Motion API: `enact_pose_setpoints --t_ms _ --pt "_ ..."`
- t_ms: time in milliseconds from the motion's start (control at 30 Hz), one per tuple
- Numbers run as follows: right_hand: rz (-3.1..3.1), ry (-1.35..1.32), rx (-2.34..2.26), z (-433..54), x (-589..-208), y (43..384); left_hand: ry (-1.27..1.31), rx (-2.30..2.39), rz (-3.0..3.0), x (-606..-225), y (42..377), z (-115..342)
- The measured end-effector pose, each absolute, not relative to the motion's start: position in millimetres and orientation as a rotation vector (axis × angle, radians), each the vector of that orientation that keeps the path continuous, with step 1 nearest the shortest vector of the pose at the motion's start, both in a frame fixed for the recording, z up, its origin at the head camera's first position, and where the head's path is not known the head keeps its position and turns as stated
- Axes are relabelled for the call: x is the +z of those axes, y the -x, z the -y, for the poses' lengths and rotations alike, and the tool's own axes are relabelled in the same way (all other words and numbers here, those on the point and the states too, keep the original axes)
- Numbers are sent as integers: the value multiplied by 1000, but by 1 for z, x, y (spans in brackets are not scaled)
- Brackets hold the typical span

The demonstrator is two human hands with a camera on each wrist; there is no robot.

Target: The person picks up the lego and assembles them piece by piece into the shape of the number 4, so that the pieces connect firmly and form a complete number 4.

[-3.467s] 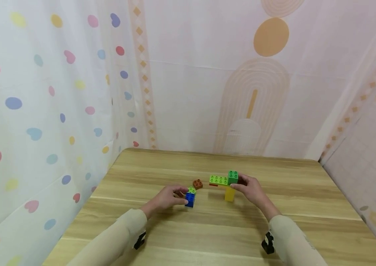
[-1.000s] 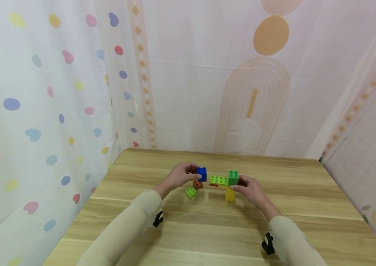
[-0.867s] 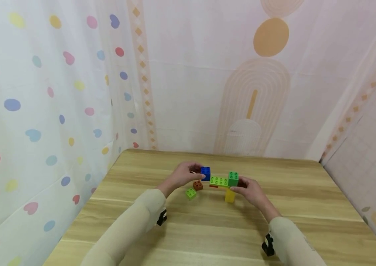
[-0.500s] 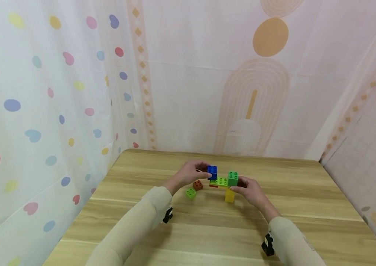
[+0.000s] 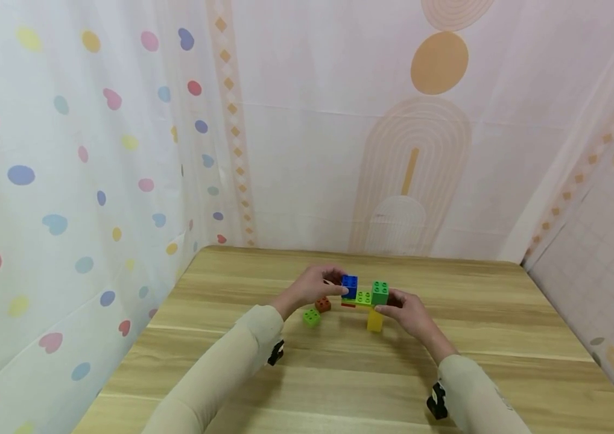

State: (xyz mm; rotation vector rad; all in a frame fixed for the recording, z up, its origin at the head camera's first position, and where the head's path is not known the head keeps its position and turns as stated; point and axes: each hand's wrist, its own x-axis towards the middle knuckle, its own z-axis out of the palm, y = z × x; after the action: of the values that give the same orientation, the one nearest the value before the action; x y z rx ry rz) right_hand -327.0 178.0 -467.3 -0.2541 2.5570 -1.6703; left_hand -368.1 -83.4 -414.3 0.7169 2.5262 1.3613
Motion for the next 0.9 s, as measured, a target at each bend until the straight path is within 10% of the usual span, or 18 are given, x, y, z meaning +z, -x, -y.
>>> enact_pose_setpoints --t_ms 900 --pt "-2530 282 -1711 -178 -468 325 -677 1385 -2539 -426 365 79"
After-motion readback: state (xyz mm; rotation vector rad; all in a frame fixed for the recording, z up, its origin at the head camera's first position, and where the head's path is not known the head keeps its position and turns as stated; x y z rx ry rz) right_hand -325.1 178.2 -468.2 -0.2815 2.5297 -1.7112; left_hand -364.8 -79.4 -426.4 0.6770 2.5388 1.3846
